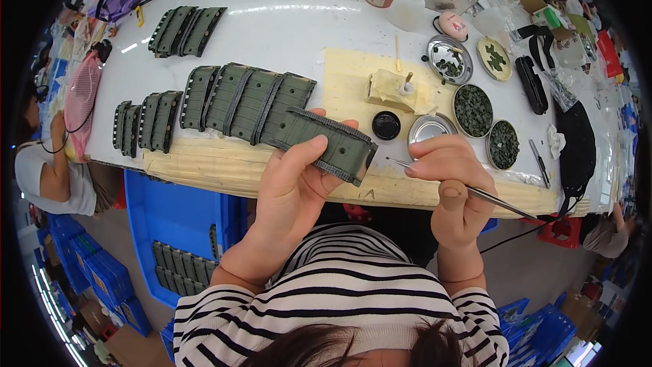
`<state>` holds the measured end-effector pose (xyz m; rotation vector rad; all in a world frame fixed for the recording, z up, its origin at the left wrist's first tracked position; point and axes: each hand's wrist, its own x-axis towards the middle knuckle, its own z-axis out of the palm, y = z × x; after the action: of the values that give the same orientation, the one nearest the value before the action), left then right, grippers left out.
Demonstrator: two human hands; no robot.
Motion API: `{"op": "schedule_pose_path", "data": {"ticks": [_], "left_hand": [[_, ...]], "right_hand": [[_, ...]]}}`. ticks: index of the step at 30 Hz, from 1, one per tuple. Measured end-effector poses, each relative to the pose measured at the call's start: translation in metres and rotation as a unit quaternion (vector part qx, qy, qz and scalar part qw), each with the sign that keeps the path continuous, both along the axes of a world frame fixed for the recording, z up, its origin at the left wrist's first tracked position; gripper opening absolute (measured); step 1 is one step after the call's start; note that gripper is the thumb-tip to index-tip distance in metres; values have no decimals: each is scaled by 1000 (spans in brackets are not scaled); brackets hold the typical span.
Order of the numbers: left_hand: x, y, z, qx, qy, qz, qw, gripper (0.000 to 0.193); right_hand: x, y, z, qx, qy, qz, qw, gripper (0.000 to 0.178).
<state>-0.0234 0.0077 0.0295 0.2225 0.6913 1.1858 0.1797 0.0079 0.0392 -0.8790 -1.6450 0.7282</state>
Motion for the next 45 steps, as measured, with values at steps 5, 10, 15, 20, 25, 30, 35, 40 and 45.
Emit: {"op": "schedule_pose_path", "data": {"ticks": [5,10,15,20,25,30,35,40,45], "left_hand": [[2,-2,1,-8,-18,-2,1000,40],[3,-2,0,-1,-12,-8,1000,36],[3,-3,1,-4,-17,-6,1000,35],[3,-3,-1,-4,-20,-5,1000,34],[2,-3,0,-5,-15,-8,1000,34],[2,-3,-1,-5,-17,-10,1000,34],[2,-4,-2,-10,-29,-12,999,34],[1,-5,-4,-15,-43,-9,999,36],[2,-5,-3,-18,-47,-7,999,36]], "right_hand": [[-8,-2,1,-63,38,24,997,15],[-9,-3,-1,-92,40,30,995,15],[-7,-3,1,-80,9,34,996,14],[-6,-1,4,-69,-19,37,997,12],[-6,-2,5,-69,-27,35,997,12],[-7,-3,5,-80,-14,32,996,12],[-7,-3,4,-64,-25,32,997,12],[-7,-3,2,-42,-36,26,998,12],[-7,-4,1,-43,-30,26,998,12]]}}
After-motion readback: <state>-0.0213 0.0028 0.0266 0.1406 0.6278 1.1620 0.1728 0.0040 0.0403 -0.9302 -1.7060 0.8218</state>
